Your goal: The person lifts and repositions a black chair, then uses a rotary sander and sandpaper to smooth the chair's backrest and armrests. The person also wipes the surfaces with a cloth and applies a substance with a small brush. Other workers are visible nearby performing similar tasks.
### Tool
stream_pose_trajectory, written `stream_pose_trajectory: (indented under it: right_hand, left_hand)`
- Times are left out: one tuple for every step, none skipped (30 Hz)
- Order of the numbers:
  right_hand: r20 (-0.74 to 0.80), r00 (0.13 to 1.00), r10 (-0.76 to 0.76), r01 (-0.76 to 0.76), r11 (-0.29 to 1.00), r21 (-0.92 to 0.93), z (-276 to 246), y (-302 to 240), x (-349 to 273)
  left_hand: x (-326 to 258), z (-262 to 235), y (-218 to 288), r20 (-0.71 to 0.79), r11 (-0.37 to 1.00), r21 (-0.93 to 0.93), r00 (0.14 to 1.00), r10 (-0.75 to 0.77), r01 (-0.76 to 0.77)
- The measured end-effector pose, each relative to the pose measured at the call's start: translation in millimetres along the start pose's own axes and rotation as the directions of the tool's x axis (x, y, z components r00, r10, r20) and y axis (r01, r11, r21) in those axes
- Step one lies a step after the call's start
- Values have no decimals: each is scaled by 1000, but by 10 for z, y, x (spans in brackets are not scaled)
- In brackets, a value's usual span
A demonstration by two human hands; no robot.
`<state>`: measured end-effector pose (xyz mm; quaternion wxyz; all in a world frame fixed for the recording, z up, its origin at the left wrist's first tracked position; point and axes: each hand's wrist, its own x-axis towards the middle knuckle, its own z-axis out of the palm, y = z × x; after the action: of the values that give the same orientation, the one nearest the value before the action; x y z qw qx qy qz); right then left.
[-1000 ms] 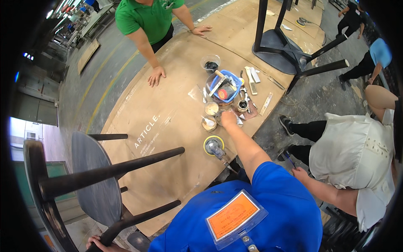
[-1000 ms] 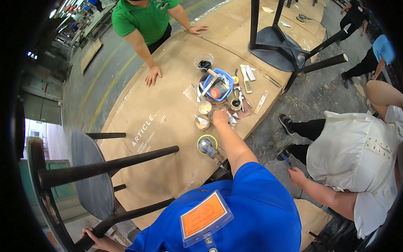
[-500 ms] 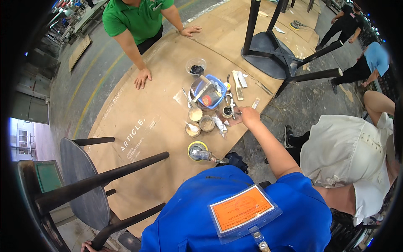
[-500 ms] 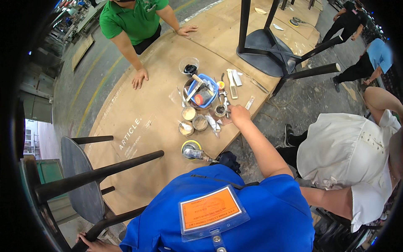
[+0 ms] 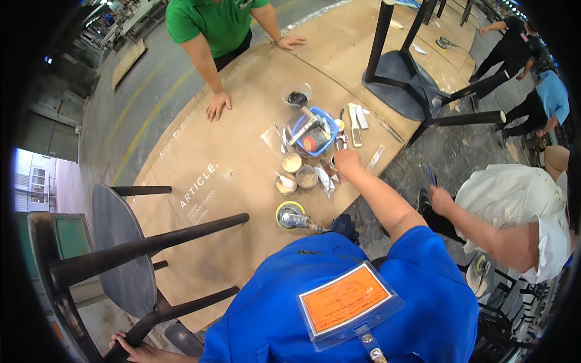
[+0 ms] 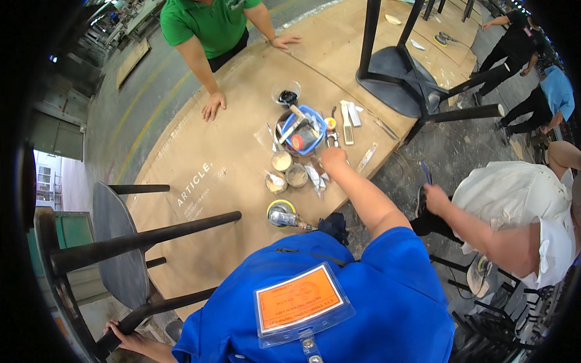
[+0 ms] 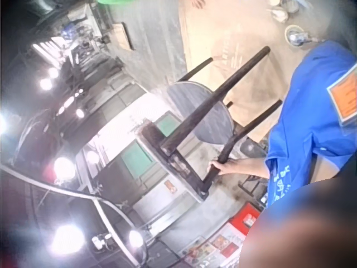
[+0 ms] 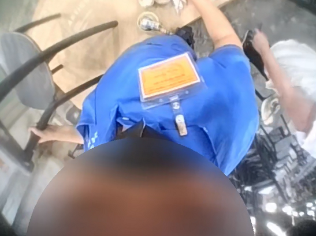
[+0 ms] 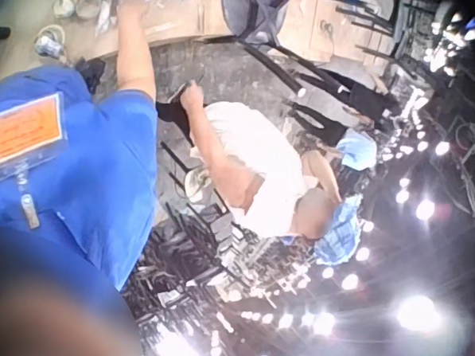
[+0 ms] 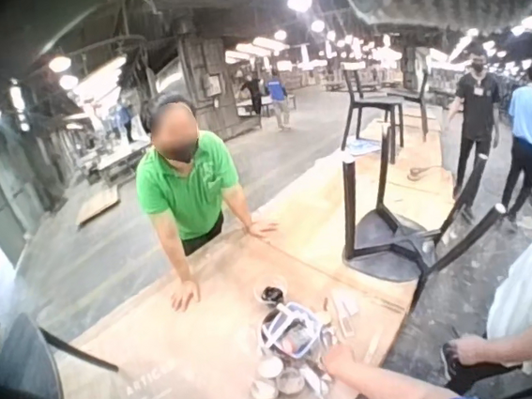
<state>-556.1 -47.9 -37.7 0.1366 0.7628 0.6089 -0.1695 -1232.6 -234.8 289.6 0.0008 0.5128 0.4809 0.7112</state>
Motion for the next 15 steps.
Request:
stream_pose_trajectory:
  right_hand:
    - [17, 1000, 4, -4, 1000, -16, 21, -12, 32]
    - [15, 999, -29, 29, 1000, -3, 38, -24, 66]
    - [41, 999, -16, 16, 1000, 0, 52, -30, 92]
    - [23, 1000, 6, -7, 999, 47, 68, -33, 109]
    - [-9, 1000, 29, -28, 995, 99, 80, -28, 116]
    - [5, 998, 63, -63, 991, 119, 95, -16, 109]
    - [3, 997, 81, -80, 985, 151, 108, 1, 98]
    - [-2, 995, 100, -98, 978, 183, 127, 24, 70]
    - [21, 995, 100, -102, 976, 194, 149, 48, 37]
    - [39, 994, 97, -103, 974, 202, 176, 79, -4]
    - [38, 994, 98, -104, 974, 202, 205, 106, -45]
    - [24, 993, 112, -115, 966, 230, 233, 122, -75]
    - [1, 991, 132, -128, 959, 252, 271, 136, -113]
    - [-12, 989, 150, -141, 951, 275, 311, 152, -153]
    - [-31, 987, 158, -142, 945, 296, 346, 163, -186]
  left_hand:
    - [11, -12, -5, 5, 1000, 1, 1000, -10, 10]
    - [21, -25, -13, -7, 1000, 19, 1000, -15, 15]
    - [34, -43, -15, -17, 999, 39, 1000, -20, 21]
    - [47, -63, -16, -29, 998, 59, 999, -23, 25]
    - [62, -81, -15, -17, 998, 55, 999, -41, 42]
    - [76, -97, -12, -6, 997, 49, 998, -58, 58]
    - [86, -109, -7, 2, 996, 42, 997, -73, 73]
    - [91, -116, 0, 30, 997, 31, 996, -78, 77]
    - [92, -118, 12, 57, 996, 18, 995, -83, 82]
    - [82, -119, 26, 78, 996, 4, 993, -86, 86]
    - [75, -115, 42, 56, 994, 7, 993, -106, 106]
    - [63, -105, 56, 31, 992, 8, 992, -124, 124]
    - [53, -92, 72, 10, 990, 12, 990, -144, 143]
    - [51, -71, 88, 18, 990, 23, 990, -143, 143]
    - [43, -50, 101, 23, 990, 29, 990, -140, 140]
